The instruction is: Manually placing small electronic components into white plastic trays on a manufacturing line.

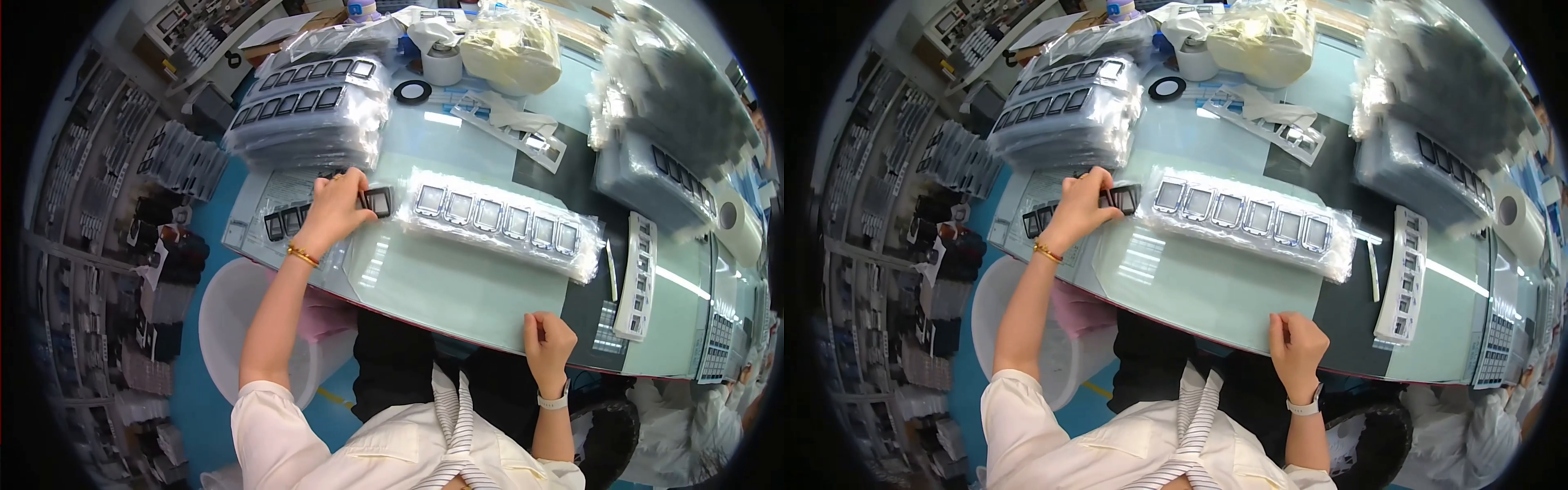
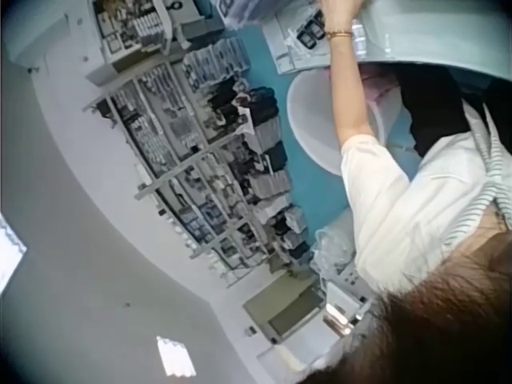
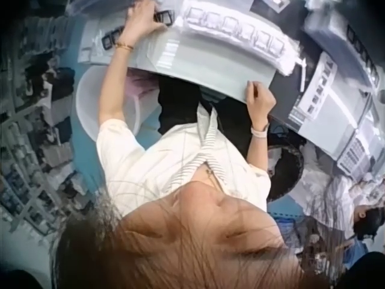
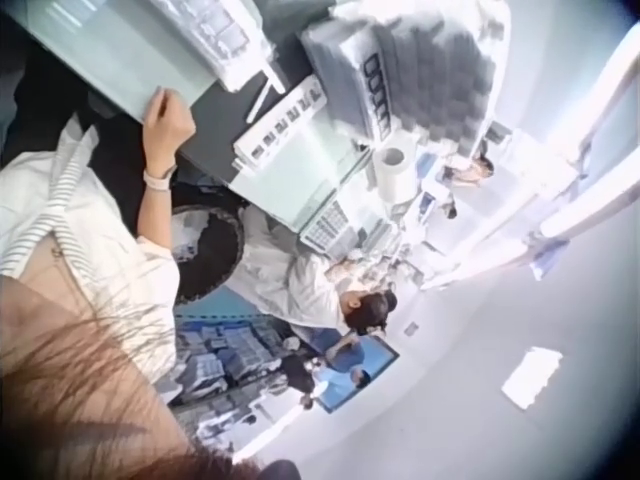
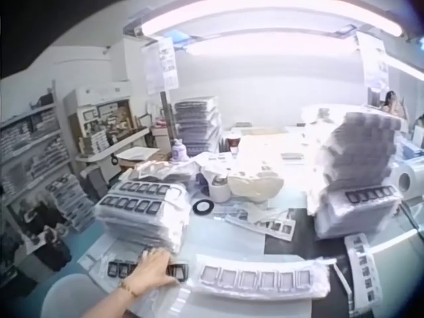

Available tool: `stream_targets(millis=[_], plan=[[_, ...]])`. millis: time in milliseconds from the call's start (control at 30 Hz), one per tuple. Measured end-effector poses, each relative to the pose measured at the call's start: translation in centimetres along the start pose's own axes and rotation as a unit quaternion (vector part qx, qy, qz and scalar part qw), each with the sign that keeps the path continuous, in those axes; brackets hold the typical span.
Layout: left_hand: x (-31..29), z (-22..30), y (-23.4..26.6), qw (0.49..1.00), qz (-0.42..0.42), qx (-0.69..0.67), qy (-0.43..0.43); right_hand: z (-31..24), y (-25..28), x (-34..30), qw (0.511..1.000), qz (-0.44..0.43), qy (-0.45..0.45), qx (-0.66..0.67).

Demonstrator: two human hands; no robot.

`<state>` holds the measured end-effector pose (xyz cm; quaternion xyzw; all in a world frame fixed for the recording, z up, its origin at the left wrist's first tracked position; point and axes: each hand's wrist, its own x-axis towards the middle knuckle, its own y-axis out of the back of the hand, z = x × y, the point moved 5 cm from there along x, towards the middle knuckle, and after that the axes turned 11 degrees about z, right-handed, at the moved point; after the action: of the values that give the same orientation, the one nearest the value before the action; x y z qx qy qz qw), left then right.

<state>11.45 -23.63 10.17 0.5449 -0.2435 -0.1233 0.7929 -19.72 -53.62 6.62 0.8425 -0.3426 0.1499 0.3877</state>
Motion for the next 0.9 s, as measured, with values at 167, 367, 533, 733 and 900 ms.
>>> stream_targets(millis=[167, 367, 533, 733, 900], plan=[[-2.6, -0.1, 5.5, 0.962, -0.062, -0.266, 0.033, 0.6, 0.4, -0.2, 1.000, -0.012, 0.004, -0.004], [-6.1, 13.0, 0.2, 0.918, -0.173, -0.331, -0.136, 0.7, 0.6, -0.3, 0.999, 0.000, 0.022, -0.042], [-8.2, 22.4, -6.9, 0.884, -0.217, -0.389, -0.141, 1.2, 1.7, -0.6, 1.000, -0.008, 0.026, 0.013], [-10.6, 24.7, -7.7, 0.945, 0.061, -0.263, -0.184, 1.7, 4.2, -1.6, 1.000, -0.019, 0.007, -0.022], [-13.6, 26.7, -7.4, 0.921, -0.002, -0.335, -0.199, 2.0, 4.5, -1.7, 0.998, -0.043, 0.028, 0.021]])
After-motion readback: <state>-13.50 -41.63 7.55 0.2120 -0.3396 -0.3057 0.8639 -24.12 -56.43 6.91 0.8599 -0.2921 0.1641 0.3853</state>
